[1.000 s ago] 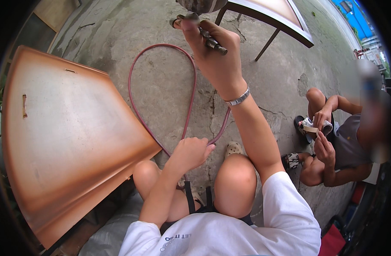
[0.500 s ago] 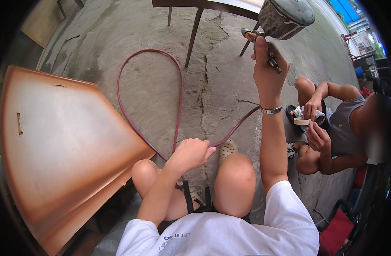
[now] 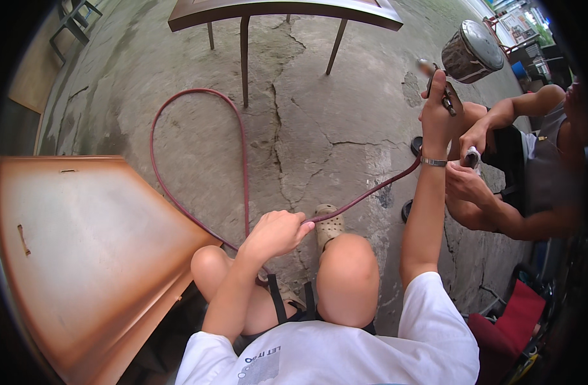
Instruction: The person uses a spray gun to apply a finish to several wooden frames placed on the floor. They move around the frames to cover different sides and edges, occasionally adjusting the hose and their position to reach all areas.
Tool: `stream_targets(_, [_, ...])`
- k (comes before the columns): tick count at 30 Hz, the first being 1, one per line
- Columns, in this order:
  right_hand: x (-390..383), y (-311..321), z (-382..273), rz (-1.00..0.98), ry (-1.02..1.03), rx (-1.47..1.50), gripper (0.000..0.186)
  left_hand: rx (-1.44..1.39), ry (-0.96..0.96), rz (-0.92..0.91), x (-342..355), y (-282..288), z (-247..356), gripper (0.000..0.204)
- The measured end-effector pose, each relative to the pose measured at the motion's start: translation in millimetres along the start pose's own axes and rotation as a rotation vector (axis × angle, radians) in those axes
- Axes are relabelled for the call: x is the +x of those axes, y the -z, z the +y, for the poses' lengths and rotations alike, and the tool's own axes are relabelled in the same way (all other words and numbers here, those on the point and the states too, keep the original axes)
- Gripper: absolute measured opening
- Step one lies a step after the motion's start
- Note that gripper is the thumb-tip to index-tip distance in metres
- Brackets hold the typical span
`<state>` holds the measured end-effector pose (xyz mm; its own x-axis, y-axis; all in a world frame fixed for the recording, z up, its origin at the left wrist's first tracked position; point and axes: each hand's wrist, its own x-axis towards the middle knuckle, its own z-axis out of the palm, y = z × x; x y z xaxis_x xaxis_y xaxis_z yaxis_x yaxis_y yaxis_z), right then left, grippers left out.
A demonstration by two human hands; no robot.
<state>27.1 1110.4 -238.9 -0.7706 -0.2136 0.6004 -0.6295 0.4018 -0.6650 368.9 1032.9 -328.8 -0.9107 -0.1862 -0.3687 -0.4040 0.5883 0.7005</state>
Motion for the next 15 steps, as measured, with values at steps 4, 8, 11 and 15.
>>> stream_targets(4, [11,16,12,0.073,-0.077,-0.064,0.049,-0.005,-0.003,0.005,3,2,-1,0.043])
stream_targets(8, [14,22,15,0.153,-0.091,-0.059,0.05,0.011,0.043,-0.05,4,10,5,0.045])
stream_targets(11, [4,21,2,0.062,-0.176,0.039,0.049,0.015,0.064,-0.043,1,11,3,0.045])
stream_targets(15, [-20,-2,-34,-0.074,-0.17,0.262,0.048,0.017,0.071,0.004,-6,6,-8,0.045])
